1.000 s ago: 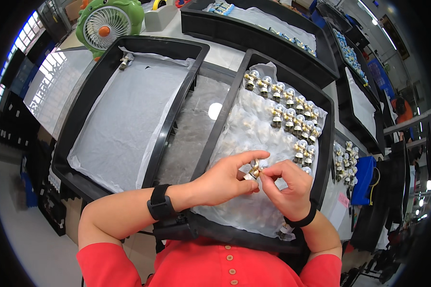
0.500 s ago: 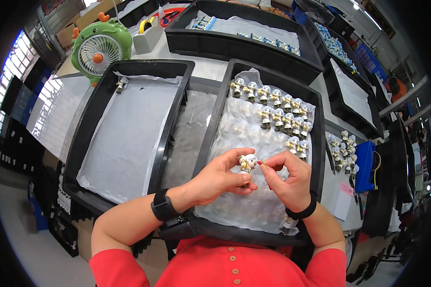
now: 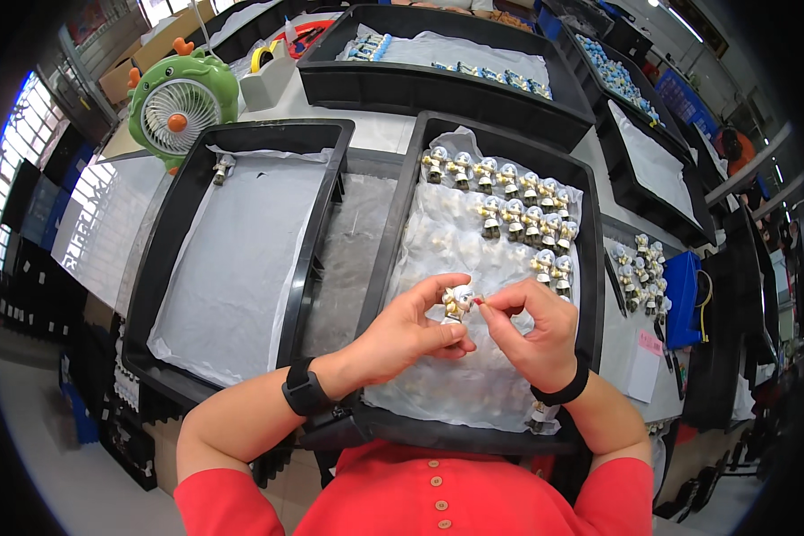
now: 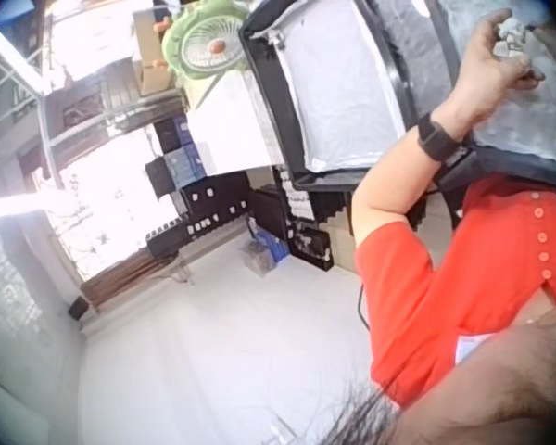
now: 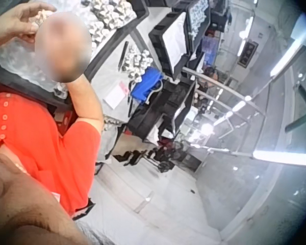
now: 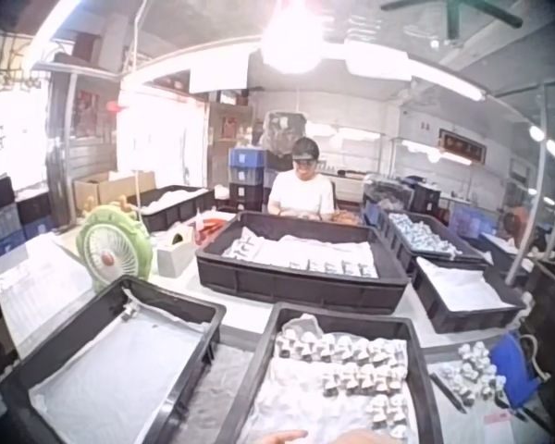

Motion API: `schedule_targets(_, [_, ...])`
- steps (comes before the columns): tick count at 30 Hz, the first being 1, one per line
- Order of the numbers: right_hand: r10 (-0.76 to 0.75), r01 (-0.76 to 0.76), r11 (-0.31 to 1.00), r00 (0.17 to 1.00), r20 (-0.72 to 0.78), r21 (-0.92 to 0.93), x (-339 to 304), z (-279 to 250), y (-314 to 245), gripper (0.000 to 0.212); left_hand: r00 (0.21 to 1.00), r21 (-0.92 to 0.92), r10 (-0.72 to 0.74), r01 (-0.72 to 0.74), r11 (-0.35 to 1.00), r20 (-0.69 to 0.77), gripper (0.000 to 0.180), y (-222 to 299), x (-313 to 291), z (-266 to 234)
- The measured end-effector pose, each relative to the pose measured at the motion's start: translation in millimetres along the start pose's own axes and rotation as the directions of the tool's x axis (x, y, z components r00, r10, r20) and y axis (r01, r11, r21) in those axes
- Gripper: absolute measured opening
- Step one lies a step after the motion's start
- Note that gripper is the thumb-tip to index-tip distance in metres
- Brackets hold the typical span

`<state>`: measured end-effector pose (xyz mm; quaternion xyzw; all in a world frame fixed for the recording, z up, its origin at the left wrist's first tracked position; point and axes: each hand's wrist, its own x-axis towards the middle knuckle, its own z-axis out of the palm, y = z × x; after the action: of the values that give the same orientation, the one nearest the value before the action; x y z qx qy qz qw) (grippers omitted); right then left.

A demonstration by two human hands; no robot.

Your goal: The person assembles small cylindrical components with gold-colored tops at a workstation. They pick up individual units from a tray, use a black pen-like tool to adjust or insert parts, and place the finished items into a separate tray.

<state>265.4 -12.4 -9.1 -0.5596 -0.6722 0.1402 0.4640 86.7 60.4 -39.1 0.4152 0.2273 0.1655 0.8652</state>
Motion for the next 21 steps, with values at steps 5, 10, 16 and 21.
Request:
schedule_targets(5, [-0.034, 0.035, 0.999, 0.995, 0.098, -0.003, -2, 0, 0, 0.011, 0.999, 0.046, 0.034, -0.034, 0.998, 0.003, 0.062, 1, -1, 0])
schedule_targets(10, [-0.147, 0.167, 0.980, 0.973, 0.179, -0.103, -2, 5, 7, 0.013, 0.989, 0.456, 0.146, -0.130, 0.880, 0.000, 0.060, -4, -2, 3])
schedule_targets(16, [-0.102, 0.107, 0.991, 0.993, 0.064, -0.079, -4, 3, -3, 0.015, 0.990, 0.342, 0.141, -0.123, 0.931, -0.027, 0.059, 1, -5, 7])
schedule_targets(21, [-0.038, 0.039, 0.999, 0.996, 0.086, -0.019, -4, 0, 6, 0.012, 0.987, 0.414, 0.161, -0.149, 0.898, 0.006, 0.060, -1, -3, 7])
